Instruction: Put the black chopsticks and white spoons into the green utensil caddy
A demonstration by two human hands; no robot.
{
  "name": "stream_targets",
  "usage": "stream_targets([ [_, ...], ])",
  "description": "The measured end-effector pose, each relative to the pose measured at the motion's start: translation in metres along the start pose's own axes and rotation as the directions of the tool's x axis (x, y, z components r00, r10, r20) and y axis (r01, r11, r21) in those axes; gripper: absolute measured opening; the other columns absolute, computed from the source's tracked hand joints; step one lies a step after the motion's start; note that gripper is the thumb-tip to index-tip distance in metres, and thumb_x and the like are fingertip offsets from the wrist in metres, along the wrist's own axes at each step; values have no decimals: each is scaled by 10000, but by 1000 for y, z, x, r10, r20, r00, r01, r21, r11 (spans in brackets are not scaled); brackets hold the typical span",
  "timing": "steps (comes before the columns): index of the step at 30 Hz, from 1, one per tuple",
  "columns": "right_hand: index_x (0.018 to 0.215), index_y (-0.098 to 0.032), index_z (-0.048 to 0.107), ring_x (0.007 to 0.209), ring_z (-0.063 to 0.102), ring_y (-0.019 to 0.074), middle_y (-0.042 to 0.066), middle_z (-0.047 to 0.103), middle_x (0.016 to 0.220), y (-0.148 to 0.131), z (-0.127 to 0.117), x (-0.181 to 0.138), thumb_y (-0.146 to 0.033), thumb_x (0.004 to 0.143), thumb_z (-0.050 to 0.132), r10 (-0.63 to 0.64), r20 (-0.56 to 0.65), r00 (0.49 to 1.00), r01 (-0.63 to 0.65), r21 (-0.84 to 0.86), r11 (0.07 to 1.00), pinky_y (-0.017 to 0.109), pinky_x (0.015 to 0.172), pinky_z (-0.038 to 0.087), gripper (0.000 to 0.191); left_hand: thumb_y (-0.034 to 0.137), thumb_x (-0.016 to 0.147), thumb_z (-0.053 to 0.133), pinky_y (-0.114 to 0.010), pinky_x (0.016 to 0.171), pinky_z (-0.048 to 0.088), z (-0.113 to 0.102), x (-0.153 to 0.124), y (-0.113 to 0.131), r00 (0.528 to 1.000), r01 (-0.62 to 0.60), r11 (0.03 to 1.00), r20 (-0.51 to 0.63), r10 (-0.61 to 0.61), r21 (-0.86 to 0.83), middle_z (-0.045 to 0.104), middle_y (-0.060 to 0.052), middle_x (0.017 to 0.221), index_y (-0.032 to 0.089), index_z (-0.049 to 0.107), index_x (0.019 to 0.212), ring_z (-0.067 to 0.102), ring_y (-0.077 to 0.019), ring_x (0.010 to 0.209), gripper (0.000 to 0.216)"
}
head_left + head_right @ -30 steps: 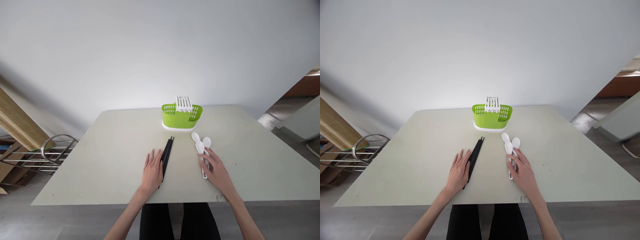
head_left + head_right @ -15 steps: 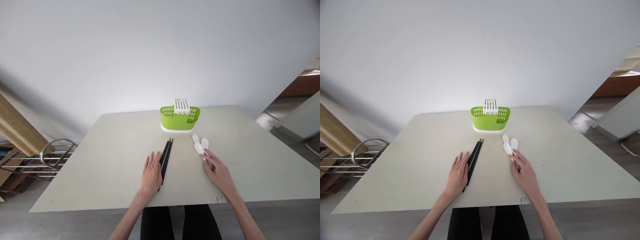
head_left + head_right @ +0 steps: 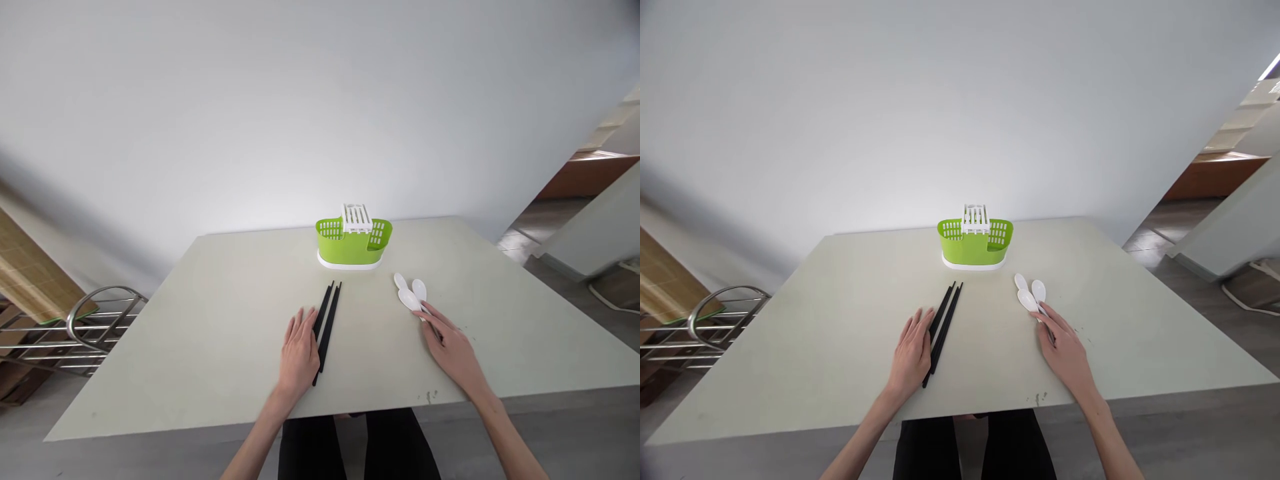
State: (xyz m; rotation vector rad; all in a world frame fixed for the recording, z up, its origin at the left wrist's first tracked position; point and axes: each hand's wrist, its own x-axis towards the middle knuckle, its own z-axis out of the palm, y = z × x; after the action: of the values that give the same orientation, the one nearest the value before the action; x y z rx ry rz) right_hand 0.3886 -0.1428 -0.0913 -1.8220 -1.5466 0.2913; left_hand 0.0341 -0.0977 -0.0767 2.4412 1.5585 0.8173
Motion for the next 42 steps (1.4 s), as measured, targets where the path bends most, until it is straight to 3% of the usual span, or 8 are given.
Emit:
stream_targets([
  [15, 1263, -310, 725, 1099, 679, 277, 81, 608, 1509, -6, 0, -1, -509, 992, 431, -10, -7, 1000, 11, 26, 1000, 436, 866, 577, 447, 212, 1070, 324, -507, 1194, 483, -14, 0, -12, 997, 66, 992, -26, -69, -111, 616, -51, 1514, 290, 501, 1482, 435, -236, 1526, 455],
  [22, 1255, -305, 728, 1097, 676, 277, 79, 593, 1528, -4, 1, -2, -514, 996, 436, 4, 9, 1000, -4, 28, 1000, 417, 839, 568, 443, 380, 1069, 413, -521, 1159, 501, -49, -4, -50, 984, 149, 987, -89, -153, -55, 651, -81, 1463, 254, 608, 1349, 503, -284, 1472, 364],
  [27, 1228, -296, 743, 1083, 679, 287, 91, 602, 1518, -3, 0, -2, -517, 996, 438, -2, 5, 1000, 2, 19, 1000, 404, 813, 559, 442, 487, 1039, 469, -532, 1109, 506, -76, -12, -73, 965, 231, 973, -128, -229, 0, 664, -107, 1433, 232, 682, 1113, 530, -330, 1429, 341],
  [34, 1240, -310, 745, 1029, 687, 280, 86, 629, 1489, -1, -2, -4, -503, 986, 466, -21, -1, 1000, 21, 3, 1000, 382, 752, 546, 424, 522, 990, 530, -535, 1054, 476, -114, -28, -103, 923, 344, 926, -238, -303, 155, 723, -105, 1323, 237, 706, 929, 593, -362, 1291, 340],
  [42, 1238, -299, 741, 934, 678, 260, 89, 619, 1502, -1, -4, -6, -505, 974, 476, -1, 15, 1000, 1, 0, 1000, 366, 699, 523, 427, 543, 965, 553, -536, 1069, 443, -142, -46, -115, 895, 431, 883, -210, -393, 186, 736, -63, 1300, 257, 718, 857, 570, -358, 1297, 348],
])
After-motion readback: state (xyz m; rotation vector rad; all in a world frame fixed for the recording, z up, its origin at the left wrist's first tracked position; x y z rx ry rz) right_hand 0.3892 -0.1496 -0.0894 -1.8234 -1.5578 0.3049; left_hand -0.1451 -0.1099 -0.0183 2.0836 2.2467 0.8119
